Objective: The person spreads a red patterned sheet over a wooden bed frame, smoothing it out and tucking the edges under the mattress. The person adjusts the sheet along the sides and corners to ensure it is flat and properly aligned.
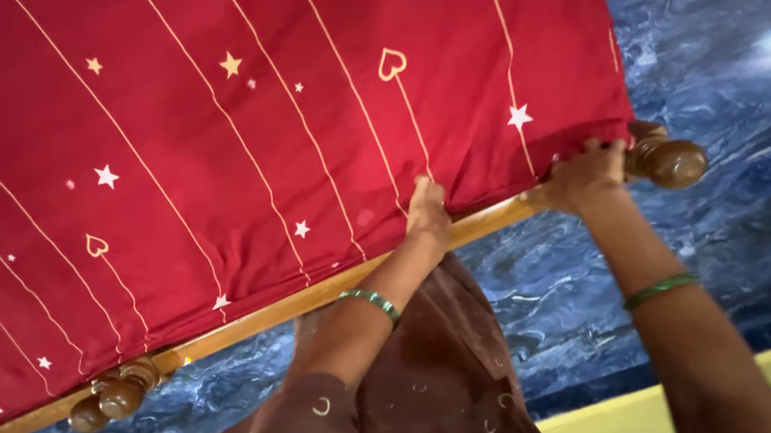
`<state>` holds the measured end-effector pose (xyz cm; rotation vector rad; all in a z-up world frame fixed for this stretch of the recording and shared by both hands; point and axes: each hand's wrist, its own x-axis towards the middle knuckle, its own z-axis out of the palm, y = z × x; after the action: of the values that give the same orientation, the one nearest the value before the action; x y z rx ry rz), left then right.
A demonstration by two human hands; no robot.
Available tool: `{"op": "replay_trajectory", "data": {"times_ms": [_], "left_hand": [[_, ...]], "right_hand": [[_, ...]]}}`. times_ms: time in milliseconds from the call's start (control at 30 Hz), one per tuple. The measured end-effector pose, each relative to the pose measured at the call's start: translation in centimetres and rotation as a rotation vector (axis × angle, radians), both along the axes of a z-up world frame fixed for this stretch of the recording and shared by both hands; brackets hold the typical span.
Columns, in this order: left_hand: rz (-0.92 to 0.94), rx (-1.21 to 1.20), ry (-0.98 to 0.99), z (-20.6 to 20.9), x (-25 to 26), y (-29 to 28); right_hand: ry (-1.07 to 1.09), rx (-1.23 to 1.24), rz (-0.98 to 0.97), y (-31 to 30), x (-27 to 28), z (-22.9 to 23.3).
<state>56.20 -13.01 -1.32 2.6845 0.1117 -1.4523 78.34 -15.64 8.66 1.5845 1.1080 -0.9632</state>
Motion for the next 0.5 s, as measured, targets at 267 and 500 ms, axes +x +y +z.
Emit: {"op": "replay_trajectory", "data": {"times_ms": [267, 500], "left_hand": [[-0.017, 0.075, 0.268, -0.6, -3.6, 0.5], [0.043, 0.016, 0.314, 2.0, -3.0, 2.0]], "right_hand": [[0.12, 0.206, -0.015, -2.3, 4.4, -5.7], [0.114, 0.612, -0.135, -6.6, 7.2, -4.6]]}}
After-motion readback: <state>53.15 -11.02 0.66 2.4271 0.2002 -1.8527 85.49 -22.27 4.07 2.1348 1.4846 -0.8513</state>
